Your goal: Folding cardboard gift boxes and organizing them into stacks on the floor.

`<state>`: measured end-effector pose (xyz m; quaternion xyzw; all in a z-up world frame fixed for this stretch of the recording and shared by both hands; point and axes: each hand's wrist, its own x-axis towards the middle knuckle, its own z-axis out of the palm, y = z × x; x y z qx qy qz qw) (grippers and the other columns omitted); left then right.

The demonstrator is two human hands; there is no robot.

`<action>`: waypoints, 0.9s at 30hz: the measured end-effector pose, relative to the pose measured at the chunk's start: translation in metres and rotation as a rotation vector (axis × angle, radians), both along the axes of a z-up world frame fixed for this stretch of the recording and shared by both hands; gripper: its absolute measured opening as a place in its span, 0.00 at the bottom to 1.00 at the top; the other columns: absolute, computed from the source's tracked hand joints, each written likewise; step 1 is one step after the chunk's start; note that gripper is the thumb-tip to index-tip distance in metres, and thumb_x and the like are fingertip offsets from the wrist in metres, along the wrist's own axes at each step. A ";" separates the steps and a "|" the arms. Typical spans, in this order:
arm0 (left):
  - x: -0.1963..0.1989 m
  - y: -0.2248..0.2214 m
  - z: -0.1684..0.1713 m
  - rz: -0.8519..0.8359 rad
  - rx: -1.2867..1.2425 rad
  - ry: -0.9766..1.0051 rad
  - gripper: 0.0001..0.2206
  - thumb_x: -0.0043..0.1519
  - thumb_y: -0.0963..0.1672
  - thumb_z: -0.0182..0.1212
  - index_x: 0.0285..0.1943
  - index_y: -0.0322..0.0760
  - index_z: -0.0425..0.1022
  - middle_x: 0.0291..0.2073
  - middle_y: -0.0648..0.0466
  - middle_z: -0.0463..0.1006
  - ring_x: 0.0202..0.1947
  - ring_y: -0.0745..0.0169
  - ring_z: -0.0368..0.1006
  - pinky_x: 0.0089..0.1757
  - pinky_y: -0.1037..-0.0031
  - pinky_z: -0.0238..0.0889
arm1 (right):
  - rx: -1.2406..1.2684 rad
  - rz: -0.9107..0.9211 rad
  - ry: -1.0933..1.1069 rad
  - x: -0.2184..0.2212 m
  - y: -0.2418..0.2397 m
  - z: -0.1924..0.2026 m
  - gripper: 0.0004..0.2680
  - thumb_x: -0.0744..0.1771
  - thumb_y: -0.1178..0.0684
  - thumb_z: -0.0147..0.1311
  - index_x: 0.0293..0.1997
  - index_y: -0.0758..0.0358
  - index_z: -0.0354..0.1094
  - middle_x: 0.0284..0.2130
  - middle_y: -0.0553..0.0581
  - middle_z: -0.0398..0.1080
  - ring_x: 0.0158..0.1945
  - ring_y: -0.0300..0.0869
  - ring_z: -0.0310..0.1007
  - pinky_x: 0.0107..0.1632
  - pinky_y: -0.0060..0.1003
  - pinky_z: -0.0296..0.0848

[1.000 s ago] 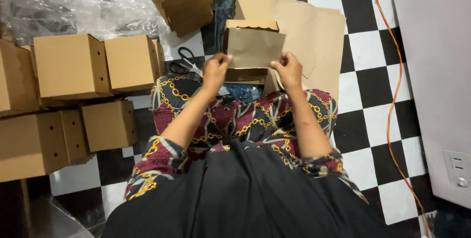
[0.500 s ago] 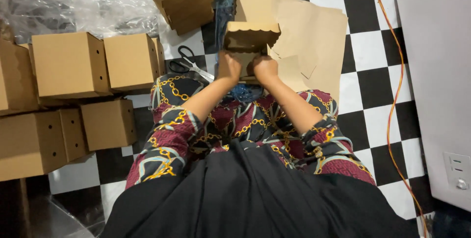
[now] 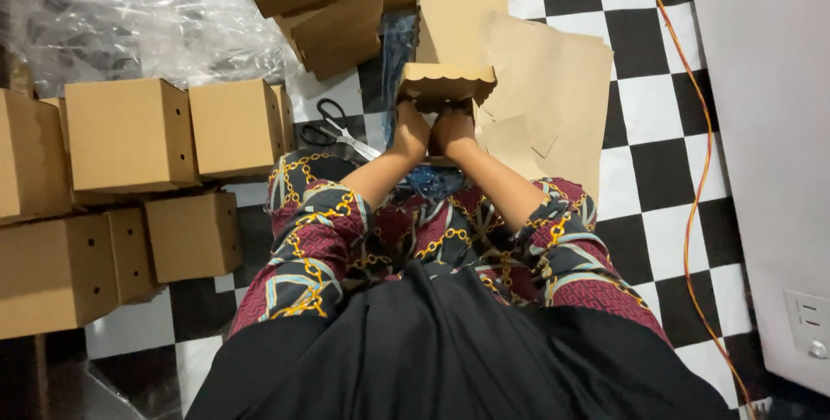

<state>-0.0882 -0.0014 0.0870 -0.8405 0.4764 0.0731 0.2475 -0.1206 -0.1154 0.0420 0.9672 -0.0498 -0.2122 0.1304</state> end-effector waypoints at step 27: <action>0.030 0.075 0.097 0.528 -1.278 0.797 0.44 0.58 0.41 0.70 0.82 0.44 0.45 0.75 0.35 0.54 0.71 0.27 0.56 0.67 0.43 0.54 | 0.931 -0.469 -0.856 -0.053 -0.061 0.118 0.30 0.64 0.54 0.67 0.73 0.56 0.51 0.46 0.67 0.73 0.52 0.66 0.73 0.55 0.60 0.71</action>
